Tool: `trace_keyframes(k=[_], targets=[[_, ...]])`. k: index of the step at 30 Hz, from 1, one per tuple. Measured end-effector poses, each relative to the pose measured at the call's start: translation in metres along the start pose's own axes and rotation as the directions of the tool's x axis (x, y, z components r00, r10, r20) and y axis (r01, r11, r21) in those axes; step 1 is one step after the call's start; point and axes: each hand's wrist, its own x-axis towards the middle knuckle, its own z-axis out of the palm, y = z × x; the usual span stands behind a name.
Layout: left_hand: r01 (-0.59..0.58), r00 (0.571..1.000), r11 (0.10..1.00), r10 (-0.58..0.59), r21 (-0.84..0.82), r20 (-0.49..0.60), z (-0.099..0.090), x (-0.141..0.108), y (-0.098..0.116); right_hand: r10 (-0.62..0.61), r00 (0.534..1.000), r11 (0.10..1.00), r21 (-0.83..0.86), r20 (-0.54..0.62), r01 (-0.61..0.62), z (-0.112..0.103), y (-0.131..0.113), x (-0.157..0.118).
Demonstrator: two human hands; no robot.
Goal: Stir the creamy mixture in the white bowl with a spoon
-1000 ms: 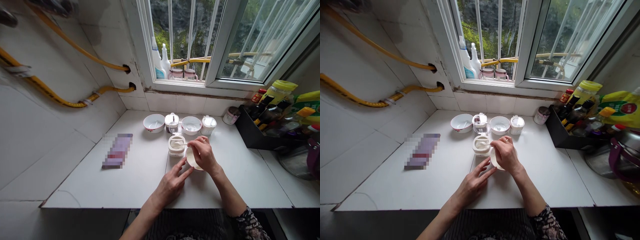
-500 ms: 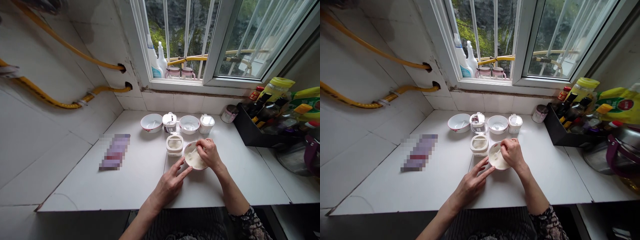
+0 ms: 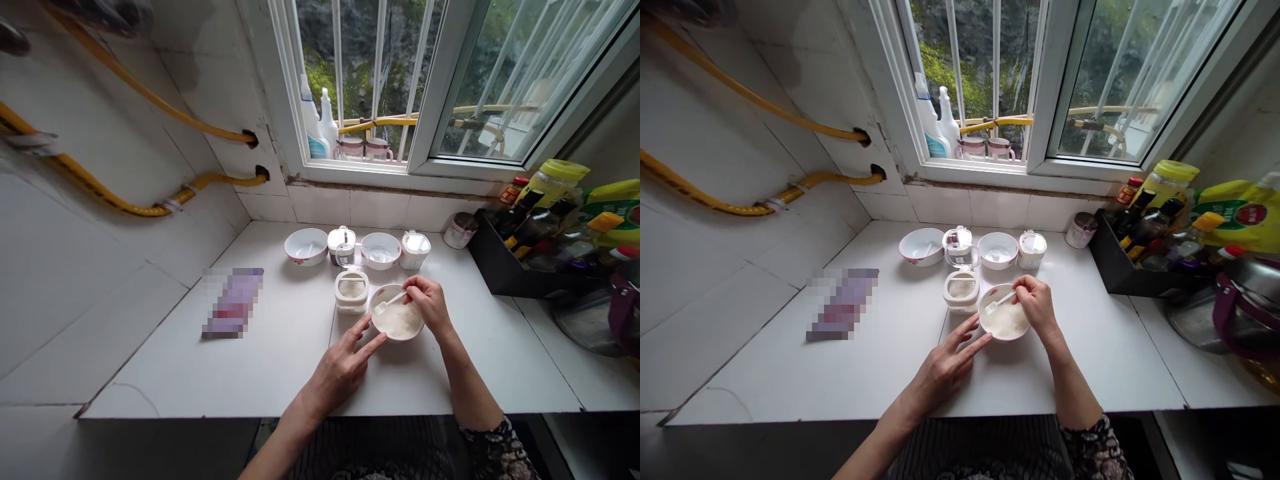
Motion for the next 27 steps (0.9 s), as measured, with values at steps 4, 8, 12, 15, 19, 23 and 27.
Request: trace_keyframes(k=[4,8,12,15,19,23,27], targets=[[0.003,1.000,1.000,-0.003,-0.002,-0.002,0.000,-0.001,0.000,0.052,0.999,0.993,0.108,-0.016,-0.050,-0.003,0.000,0.003],[0.000,1.000,1.000,0.000,-0.010,-0.011,0.000,0.000,0.000,0.060,0.998,0.973,0.223,-0.027,-0.053,-0.002,-0.004,0.007],[-0.006,1.000,1.000,0.006,-0.020,-0.019,0.001,0.000,-0.001,-0.034,0.998,0.970,0.237,-0.056,0.047,0.013,-0.011,0.003],[-0.013,0.999,1.000,0.012,-0.009,-0.039,0.001,0.001,-0.001,-0.221,0.973,0.968,0.108,-0.063,0.226,0.026,-0.013,-0.003],[-0.021,0.999,1.000,0.021,0.015,-0.050,0.002,0.002,-0.001,-0.564,0.818,0.791,-0.211,0.114,0.575,0.033,-0.010,-0.007],[-0.014,0.999,1.000,0.015,0.019,-0.034,0.001,0.002,0.000,-0.642,0.749,0.703,-0.263,0.165,0.661,0.029,-0.011,-0.008],[-0.004,1.000,1.000,0.004,0.006,-0.009,-0.001,0.002,0.000,-0.476,0.877,0.869,-0.189,-0.069,0.457,0.012,-0.011,-0.009]])
